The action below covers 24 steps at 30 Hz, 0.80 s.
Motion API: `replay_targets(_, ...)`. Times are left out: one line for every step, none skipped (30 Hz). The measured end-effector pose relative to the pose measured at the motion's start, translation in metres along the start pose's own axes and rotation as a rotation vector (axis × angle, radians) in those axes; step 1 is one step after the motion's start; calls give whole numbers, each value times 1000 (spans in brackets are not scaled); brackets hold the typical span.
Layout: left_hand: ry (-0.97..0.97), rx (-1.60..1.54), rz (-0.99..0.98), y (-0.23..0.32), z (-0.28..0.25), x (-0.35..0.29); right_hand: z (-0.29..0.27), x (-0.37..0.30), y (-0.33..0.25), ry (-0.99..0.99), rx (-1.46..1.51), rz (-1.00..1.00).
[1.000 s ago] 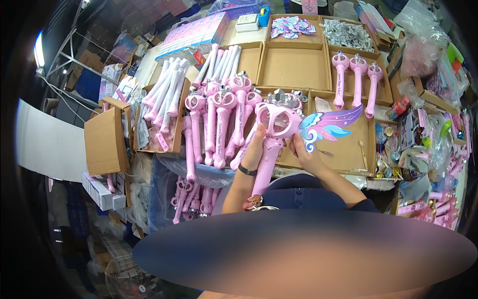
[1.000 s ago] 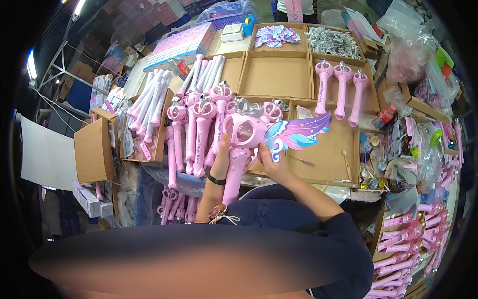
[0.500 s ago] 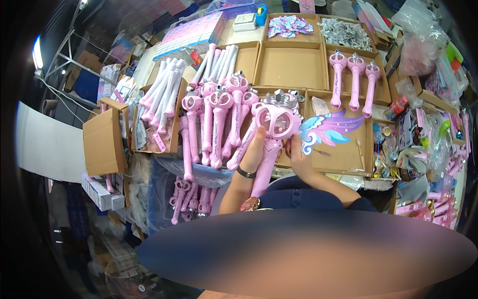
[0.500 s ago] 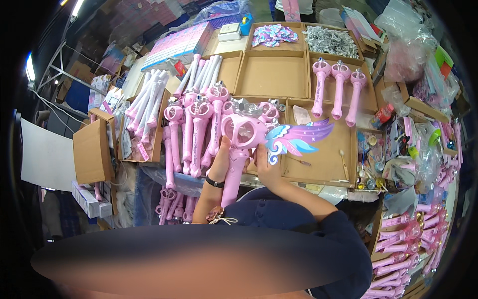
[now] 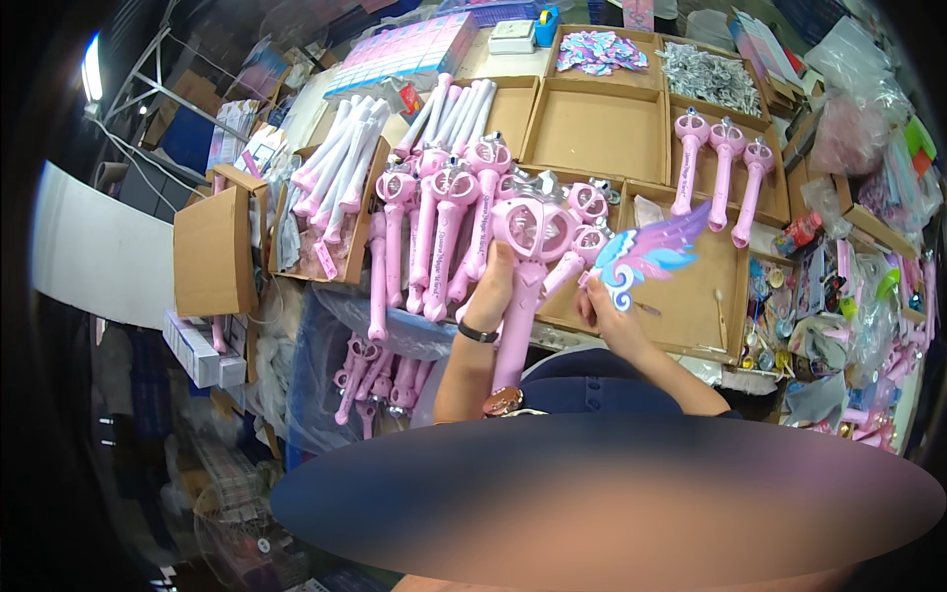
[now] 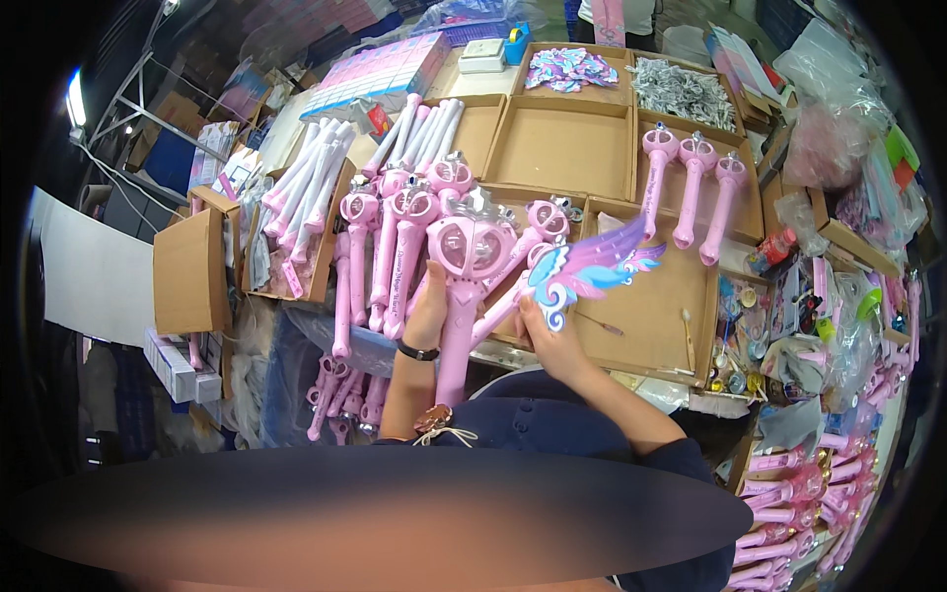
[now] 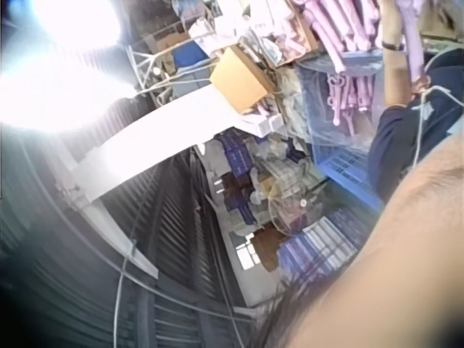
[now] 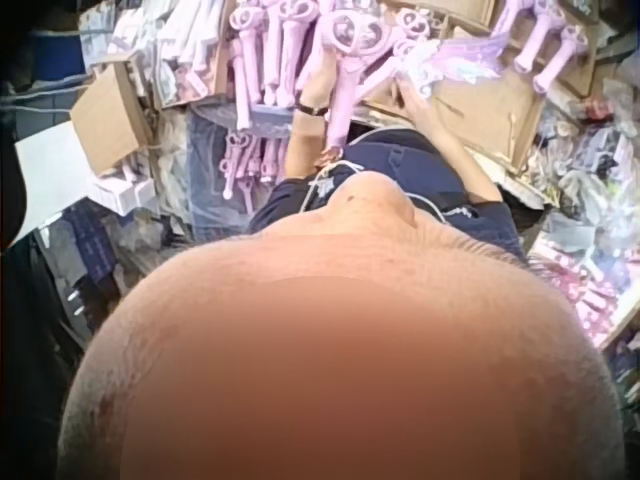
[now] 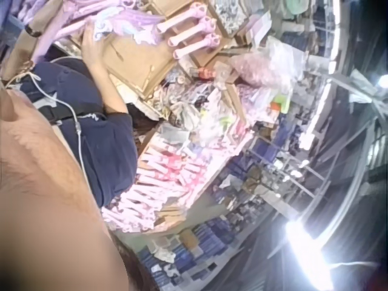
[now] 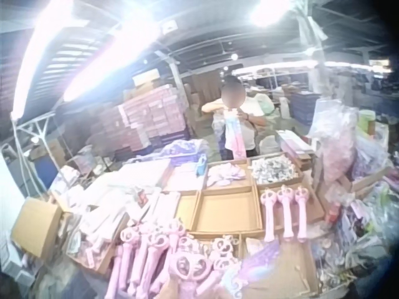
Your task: The person assembles pink toy wands by attaching a silver crown and a colorful wing sticker to each wand head. They use a small tool to adjust the crown and a brush to apply adhesive, then place the finished wands on a nearby tray.
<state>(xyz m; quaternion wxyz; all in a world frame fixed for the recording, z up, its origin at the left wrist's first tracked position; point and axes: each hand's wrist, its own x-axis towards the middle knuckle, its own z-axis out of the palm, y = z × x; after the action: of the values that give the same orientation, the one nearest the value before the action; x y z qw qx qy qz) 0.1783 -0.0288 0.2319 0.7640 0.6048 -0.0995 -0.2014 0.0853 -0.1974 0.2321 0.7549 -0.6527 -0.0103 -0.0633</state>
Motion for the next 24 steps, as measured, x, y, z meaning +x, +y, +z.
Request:
replay_targets(61, 135, 18, 1, -5, 1, 3, -2, -1, 29, -55, -106)
replay_targets(115, 267, 82, 1, -7, -1, 4, -3, 0, 71, -51, -128)
replay_targets(78, 314, 49, 0, -8, 0, 5, -1, 1, 76, -48, -164)
replay_targets(53, 403, 34, -2, -8, -4, 6, 0, 2, 81, -44, -199)
replay_targets(52, 451, 61, -5, -5, -3, 6, 2, 3, 64, -40, -170)
replay_targets(66, 325, 101, -8, -3, -5, 6, 4, 5, 51, 24, -163)
replay_targets(104, 156, 183, -12, 2, -2, 6, 7, 6, 58, 90, -149)
replay_targets(146, -8, 264, -17, 7, 1, 5, 9, 7, 63, 153, -130)
replay_targets(-12, -132, 60, -19, 8, 0, 6, 10, 9, 60, 183, -139)
replay_targets(-182, -360, -205, -21, 10, 0, 5, 12, 10, 78, 155, -85)
replay_targets(-280, -452, -258, -21, 9, -2, 6, 14, 12, 66, 123, -58)
replay_targets(-421, -530, -303, -19, 9, -3, 6, 15, 13, 63, 103, -51)
replay_targets(-382, -429, -294, -16, 7, -4, 7, 16, 14, 90, 51, -52)
replay_targets(-384, -354, -276, -11, 5, -4, 9, 16, 16, 109, 30, -57)
replay_targets(-386, -282, -260, -7, 5, -5, 11, 15, 18, 149, 11, -66)
replay_targets(-349, -234, -249, -3, 7, -6, 13, 14, 20, 177, -13, -85)
replay_targets(-312, -187, -239, 0, 9, -8, 14, 14, 22, 207, -46, -76)
replay_targets(-295, -143, -218, 4, 12, -9, 15, 13, 24, 223, -84, -82)
replay_targets(-235, -226, -254, 8, 15, -10, 16, 12, 25, 238, -121, -89)
replay_targets(-191, -129, -246, 10, 19, -11, 16, 11, 26, 233, -67, -35)
replay_targets(-148, -37, -231, 13, 23, -13, 16, 10, 26, 227, -13, 18)
replay_targets(-103, 52, -213, 15, 26, -14, 16, 9, 26, 242, 48, 57)
replay_targets(-115, 36, -251, 17, 27, -15, 16, 9, 26, 227, 65, 44)
replay_targets(-135, 28, -240, 18, 29, -15, 16, 9, 26, 235, 90, 17)
